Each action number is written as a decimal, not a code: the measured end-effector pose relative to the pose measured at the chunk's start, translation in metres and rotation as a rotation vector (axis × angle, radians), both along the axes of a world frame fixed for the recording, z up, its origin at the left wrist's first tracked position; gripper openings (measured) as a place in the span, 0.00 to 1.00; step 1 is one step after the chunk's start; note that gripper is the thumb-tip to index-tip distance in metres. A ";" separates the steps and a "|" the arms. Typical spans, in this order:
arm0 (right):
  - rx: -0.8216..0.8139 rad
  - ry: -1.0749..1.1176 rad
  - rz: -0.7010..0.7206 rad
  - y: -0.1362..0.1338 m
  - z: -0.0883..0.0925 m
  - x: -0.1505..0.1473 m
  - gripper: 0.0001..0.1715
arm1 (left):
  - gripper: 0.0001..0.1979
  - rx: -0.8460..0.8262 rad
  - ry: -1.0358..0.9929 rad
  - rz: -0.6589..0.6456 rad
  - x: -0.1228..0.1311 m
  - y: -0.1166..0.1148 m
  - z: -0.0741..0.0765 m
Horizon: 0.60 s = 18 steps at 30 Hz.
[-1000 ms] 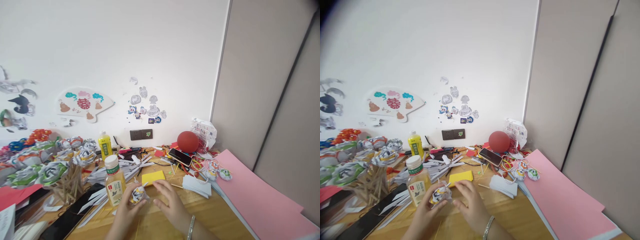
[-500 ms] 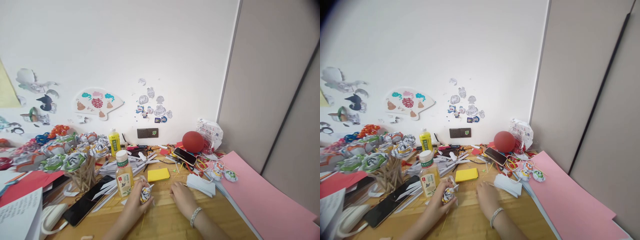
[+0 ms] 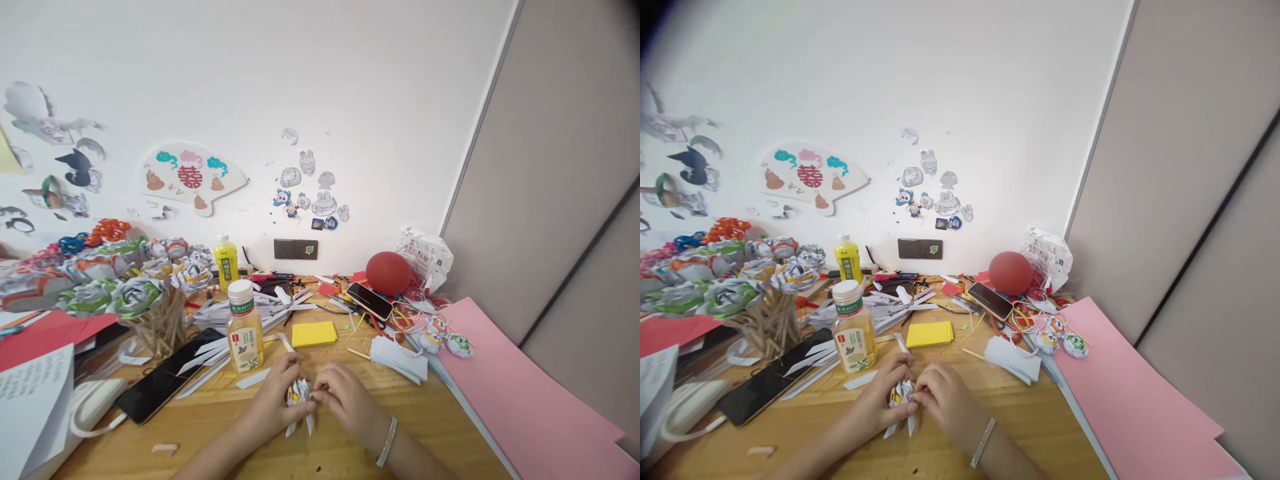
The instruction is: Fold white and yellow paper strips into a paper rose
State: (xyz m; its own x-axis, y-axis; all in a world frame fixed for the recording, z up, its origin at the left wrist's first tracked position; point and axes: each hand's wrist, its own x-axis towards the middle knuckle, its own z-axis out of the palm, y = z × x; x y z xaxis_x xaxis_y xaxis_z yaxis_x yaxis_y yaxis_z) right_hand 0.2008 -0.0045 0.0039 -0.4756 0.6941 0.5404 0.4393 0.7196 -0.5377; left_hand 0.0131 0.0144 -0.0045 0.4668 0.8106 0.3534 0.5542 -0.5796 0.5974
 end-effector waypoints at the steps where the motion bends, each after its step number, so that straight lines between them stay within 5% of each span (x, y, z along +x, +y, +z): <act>1: -0.007 -0.019 0.046 -0.001 -0.002 -0.001 0.06 | 0.15 0.000 0.036 -0.030 -0.001 0.003 -0.003; 8: -0.035 -0.142 0.041 -0.001 -0.010 -0.006 0.08 | 0.44 -0.008 -0.028 -0.102 -0.010 0.011 -0.013; 18: 0.055 -0.191 -0.004 -0.004 -0.008 -0.007 0.09 | 0.37 -0.213 -0.151 -0.101 -0.006 0.003 -0.008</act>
